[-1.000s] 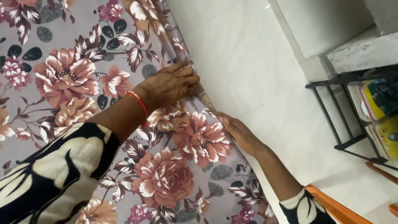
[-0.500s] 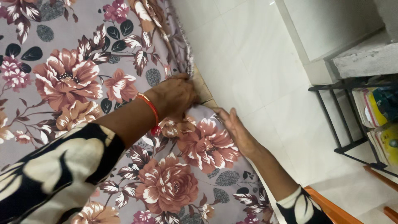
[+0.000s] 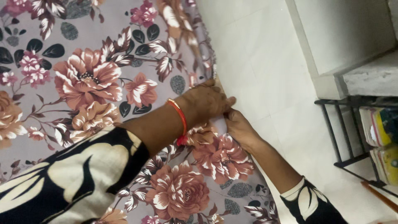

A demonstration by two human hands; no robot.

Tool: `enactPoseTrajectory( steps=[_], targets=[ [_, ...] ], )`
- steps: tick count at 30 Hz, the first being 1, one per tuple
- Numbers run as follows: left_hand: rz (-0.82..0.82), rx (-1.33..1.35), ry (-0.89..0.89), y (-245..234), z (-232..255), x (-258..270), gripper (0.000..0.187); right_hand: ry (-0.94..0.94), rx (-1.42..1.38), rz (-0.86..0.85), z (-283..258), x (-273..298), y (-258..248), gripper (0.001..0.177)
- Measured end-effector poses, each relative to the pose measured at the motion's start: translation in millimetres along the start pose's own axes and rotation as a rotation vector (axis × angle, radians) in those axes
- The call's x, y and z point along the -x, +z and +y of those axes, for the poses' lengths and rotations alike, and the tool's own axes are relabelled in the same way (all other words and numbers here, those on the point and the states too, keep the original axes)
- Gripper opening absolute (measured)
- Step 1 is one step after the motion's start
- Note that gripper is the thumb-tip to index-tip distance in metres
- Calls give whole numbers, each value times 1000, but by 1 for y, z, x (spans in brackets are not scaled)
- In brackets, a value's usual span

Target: The person spreads a floral-patterned sheet over a bed and smooths it out by hand before tucking the edges under the mattress.

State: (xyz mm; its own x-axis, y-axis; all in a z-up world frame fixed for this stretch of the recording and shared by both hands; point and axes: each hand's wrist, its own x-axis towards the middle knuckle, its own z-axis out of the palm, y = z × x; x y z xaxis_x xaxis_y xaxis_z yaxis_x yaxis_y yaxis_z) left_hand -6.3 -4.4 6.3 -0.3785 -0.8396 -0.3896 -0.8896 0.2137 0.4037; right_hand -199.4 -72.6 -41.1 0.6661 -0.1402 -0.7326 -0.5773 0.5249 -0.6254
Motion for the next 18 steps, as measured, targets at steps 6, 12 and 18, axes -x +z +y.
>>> enactPoseTrajectory(
  steps=[6,12,18],
  targets=[
    [290,-313,94,-26,-10,16,79,49,-173,-38,7,9,-6,48],
    [146,-233,181,-40,-26,41,66,214,-92,-103,-22,14,10,50],
    [260,-118,265,-33,-28,43,33,352,166,-65,-30,0,27,40]
  ],
)
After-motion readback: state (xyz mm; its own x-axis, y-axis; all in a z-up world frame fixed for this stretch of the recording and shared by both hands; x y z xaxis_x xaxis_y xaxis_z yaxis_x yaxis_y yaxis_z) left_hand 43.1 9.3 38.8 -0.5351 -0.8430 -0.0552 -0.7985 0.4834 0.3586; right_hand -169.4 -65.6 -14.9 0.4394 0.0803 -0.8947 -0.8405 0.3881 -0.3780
